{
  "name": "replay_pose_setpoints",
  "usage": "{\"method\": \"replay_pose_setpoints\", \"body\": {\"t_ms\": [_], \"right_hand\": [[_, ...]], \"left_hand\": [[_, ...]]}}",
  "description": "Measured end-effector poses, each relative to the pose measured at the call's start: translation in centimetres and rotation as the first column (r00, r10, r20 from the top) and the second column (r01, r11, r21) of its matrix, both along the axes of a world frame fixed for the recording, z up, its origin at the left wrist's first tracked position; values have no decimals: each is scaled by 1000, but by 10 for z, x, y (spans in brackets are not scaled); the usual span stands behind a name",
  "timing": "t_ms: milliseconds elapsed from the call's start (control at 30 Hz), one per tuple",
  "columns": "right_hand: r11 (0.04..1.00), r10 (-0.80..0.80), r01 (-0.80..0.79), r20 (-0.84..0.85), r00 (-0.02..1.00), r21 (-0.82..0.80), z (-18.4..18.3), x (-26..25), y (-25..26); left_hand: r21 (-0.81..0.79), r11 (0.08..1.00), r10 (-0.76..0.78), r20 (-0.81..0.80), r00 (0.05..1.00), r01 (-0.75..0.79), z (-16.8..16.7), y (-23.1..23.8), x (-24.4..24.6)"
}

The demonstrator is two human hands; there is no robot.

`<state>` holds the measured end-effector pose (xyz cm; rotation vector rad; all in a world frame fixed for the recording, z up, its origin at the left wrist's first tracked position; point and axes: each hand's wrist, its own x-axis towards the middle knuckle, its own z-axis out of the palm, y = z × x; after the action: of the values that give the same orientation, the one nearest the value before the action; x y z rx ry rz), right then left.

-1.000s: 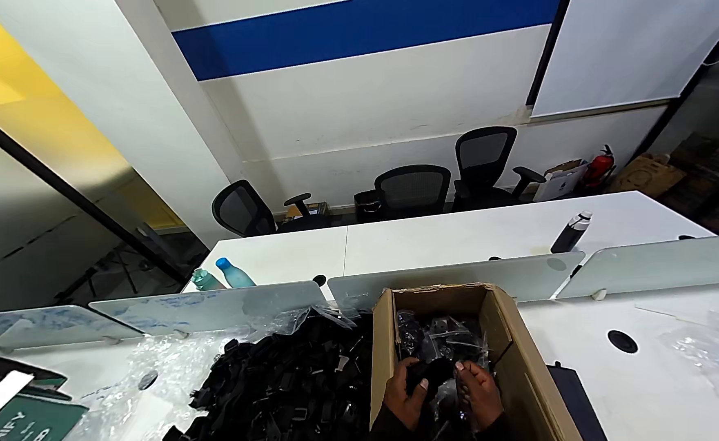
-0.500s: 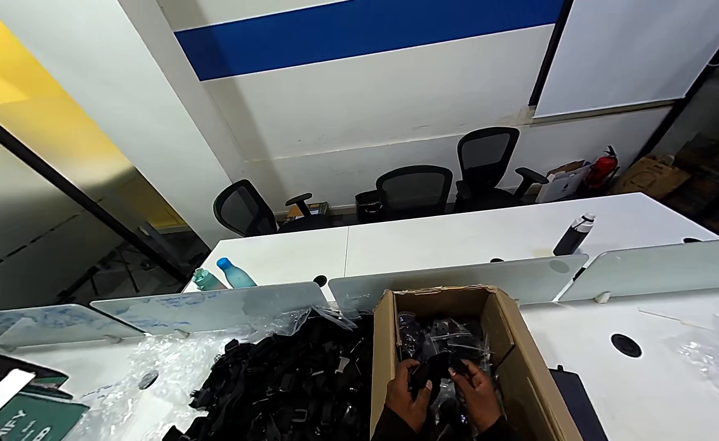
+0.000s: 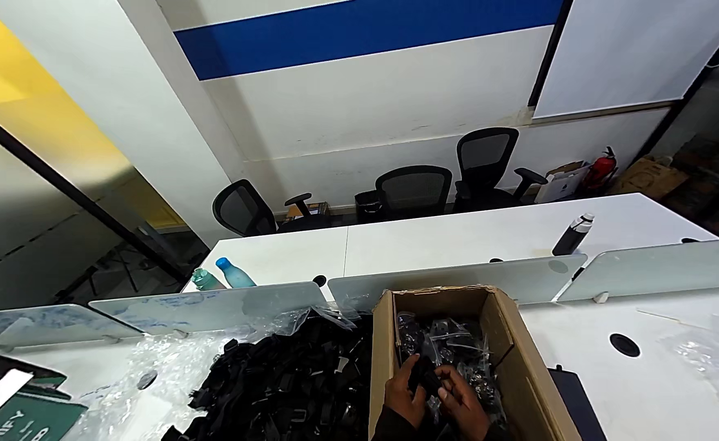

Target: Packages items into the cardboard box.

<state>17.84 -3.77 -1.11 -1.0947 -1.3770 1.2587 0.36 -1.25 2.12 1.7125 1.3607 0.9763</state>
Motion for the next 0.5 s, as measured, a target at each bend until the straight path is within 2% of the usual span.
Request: {"method": "replay_pose_setpoints", "body": {"t_ms": [100,333,400,500], "right_hand": [[993,-110,112,55,992,-30,-1,0,2],[992,-95,100,65,993,-80,-4,-2,2],[988,-104,111,71,992,-105,-3,-2,2],[981,-142,153,89,986,-122,-3,-2,2]], "left_hand": [[-20,997,-72,-42,997,71,3,0,-1],[-138,948,-293,-39,955,285,10,7,-13],[-217,908,-363,18,932,358,14,10,-18],[-329,822,-412,219,885,464,15,14,-26]]}}
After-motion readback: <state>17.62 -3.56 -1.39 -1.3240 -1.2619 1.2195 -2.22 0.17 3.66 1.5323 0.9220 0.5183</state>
